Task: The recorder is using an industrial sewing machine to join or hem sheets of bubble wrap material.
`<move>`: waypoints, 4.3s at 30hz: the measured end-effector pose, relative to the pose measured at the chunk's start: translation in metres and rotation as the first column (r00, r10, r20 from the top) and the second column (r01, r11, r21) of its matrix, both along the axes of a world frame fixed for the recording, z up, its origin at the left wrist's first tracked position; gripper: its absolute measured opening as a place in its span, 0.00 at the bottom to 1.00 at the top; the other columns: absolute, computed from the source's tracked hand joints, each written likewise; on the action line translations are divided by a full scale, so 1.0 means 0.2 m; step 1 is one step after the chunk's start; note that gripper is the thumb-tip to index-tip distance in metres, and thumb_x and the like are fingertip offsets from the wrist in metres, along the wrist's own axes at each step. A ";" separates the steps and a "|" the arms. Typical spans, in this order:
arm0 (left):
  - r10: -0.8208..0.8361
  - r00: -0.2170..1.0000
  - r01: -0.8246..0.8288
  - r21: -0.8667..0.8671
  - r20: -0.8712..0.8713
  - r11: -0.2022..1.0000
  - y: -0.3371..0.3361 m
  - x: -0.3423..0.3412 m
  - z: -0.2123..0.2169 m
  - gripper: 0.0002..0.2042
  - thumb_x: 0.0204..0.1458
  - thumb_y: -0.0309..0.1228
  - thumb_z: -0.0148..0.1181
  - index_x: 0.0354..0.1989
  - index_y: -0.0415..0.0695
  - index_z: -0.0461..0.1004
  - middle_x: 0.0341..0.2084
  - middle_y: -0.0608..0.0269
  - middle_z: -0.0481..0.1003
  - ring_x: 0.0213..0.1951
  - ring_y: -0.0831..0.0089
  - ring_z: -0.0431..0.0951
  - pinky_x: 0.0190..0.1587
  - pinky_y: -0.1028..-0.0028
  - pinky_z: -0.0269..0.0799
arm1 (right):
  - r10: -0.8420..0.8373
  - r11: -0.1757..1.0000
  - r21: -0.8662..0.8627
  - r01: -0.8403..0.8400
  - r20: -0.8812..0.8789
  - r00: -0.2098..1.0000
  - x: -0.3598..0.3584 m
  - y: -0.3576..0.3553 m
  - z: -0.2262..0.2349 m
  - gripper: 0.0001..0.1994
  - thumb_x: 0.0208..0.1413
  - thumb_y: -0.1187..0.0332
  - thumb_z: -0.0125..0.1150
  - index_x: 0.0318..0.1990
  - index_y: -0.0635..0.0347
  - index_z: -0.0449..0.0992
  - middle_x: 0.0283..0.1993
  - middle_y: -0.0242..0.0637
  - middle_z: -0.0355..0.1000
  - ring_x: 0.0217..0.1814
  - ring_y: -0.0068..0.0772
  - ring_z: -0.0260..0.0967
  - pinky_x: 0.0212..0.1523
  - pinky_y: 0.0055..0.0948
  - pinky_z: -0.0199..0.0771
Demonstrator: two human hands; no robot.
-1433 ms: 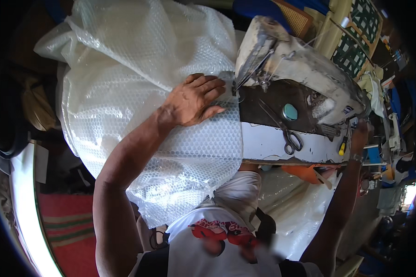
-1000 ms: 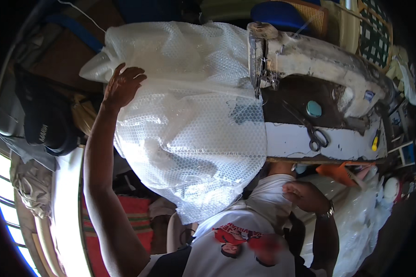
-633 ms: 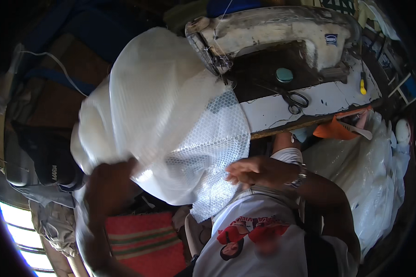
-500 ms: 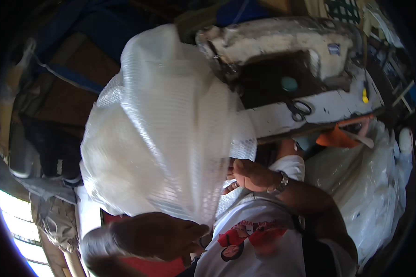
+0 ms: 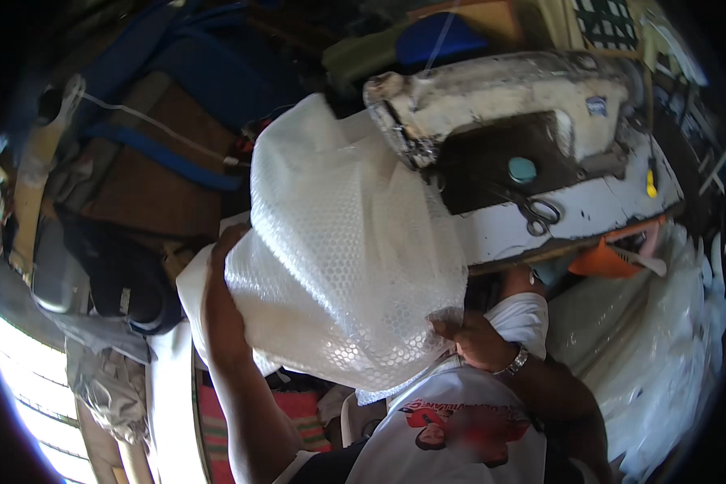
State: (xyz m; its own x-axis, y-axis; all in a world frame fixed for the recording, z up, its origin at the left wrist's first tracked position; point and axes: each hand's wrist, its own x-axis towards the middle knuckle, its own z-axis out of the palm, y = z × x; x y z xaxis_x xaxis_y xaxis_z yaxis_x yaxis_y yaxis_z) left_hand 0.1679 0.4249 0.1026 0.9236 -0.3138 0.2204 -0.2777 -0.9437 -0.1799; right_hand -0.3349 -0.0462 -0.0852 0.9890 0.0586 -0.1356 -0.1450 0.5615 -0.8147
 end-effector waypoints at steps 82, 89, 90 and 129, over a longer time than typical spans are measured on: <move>0.034 0.969 -0.193 -0.671 -0.243 0.716 -0.51 -2.04 0.23 0.29 0.67 0.32 0.57 0.74 0.34 0.61 0.69 0.47 0.69 0.69 0.53 0.70 0.73 0.60 0.62 | -0.164 0.803 -0.571 0.174 0.069 0.984 0.12 0.01 -0.51 0.14 0.70 0.57 0.54 0.37 0.57 0.72 0.34 0.41 0.74 0.37 0.48 0.76 0.40 0.45 0.79; 0.003 0.964 0.077 -0.289 0.266 0.954 -0.76 -1.85 0.57 0.29 0.68 0.38 0.56 0.75 0.39 0.64 0.68 0.49 0.72 0.68 0.58 0.71 0.72 0.61 0.62 | 0.279 0.886 -0.461 -0.048 0.449 0.849 0.17 0.14 -0.16 0.13 0.69 0.71 0.54 0.54 0.67 0.79 0.58 0.39 0.74 0.62 0.39 0.76 0.57 0.38 0.87; -0.042 0.918 0.059 -0.032 0.395 0.998 -0.80 -1.77 0.60 0.30 0.67 0.39 0.57 0.75 0.40 0.63 0.68 0.49 0.72 0.69 0.57 0.71 0.72 0.61 0.62 | 0.364 0.909 -0.372 -0.191 0.480 0.798 0.21 0.18 -0.09 0.13 0.68 0.72 0.54 0.54 0.68 0.80 0.61 0.40 0.74 0.64 0.38 0.76 0.58 0.39 0.87; -0.567 0.823 0.549 -0.200 -0.042 0.812 -1.01 -1.16 -0.02 0.13 0.62 0.20 0.59 0.54 0.38 0.79 0.54 0.47 0.80 0.55 0.47 0.80 0.59 0.59 0.77 | 0.191 0.516 -0.850 0.111 0.240 0.952 -0.08 0.12 -0.41 0.30 0.72 0.50 0.56 0.25 0.73 0.74 0.22 0.64 0.66 0.26 0.62 0.73 0.31 0.49 0.72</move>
